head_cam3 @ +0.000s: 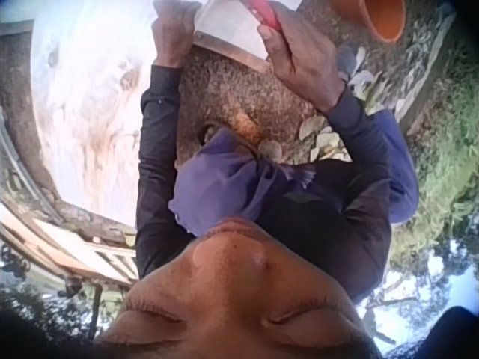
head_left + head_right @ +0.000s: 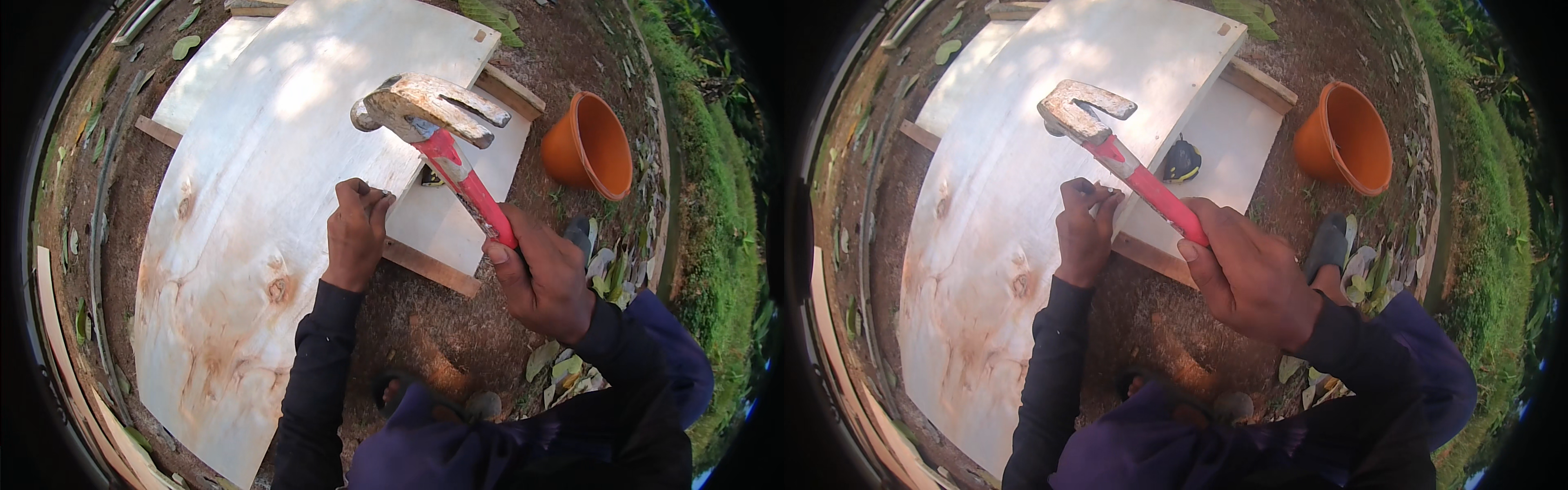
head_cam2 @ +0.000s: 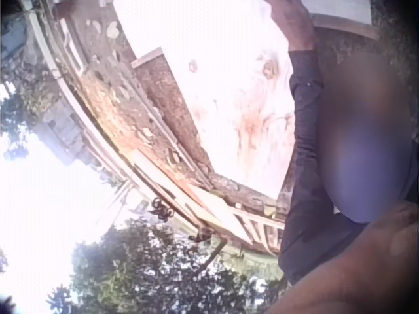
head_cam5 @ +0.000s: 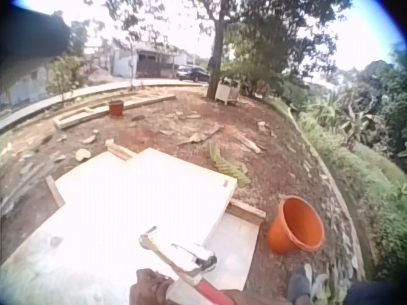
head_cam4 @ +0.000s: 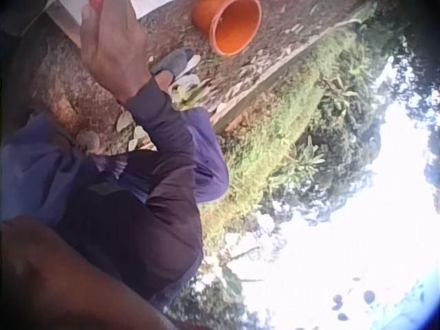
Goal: The person assembles a wooden structure by positioning a large plywood sheet over a frame and securing it with nails using a hammer. They retrieve nails from a bucket and hammer them into the wood to attach the sheet to the frame.
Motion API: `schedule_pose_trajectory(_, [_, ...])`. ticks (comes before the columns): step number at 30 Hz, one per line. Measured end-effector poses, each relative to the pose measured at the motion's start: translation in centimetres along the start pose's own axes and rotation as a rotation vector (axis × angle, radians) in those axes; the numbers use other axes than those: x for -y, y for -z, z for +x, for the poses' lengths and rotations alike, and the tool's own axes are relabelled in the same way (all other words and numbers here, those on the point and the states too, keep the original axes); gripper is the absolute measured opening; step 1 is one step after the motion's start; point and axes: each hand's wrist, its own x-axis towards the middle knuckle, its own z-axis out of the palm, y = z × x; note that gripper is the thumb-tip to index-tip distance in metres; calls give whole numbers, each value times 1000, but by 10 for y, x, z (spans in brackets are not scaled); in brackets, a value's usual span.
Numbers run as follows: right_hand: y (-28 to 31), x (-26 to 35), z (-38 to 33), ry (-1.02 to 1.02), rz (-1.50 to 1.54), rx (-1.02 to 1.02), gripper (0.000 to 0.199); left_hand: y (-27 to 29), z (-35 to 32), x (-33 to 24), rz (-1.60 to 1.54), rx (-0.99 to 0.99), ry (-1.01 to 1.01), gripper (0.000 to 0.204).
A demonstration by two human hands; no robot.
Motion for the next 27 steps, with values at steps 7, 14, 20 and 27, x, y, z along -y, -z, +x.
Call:
schedule_pose_trajectory(7, [-3, -21, -11, -110, -49, 256, 28, -9, -3, -3, 1, -16, -48, 33])
schedule_pose_trajectory(14, [-7, -29, -17, -100, -85, 249, 28, -5, -2, -4, -1, -3, -41, 35])
schedule_pose_trajectory(20, [13, -3, 0, -26, -38, 115, 26, -1, -3, -2, 37, -20, -51, 35])
schedule_pose_trajectory(27, [-4, -29, -11, -124, -104, 320, 20, -11, 4, 2, 11, -26, -55, 32])
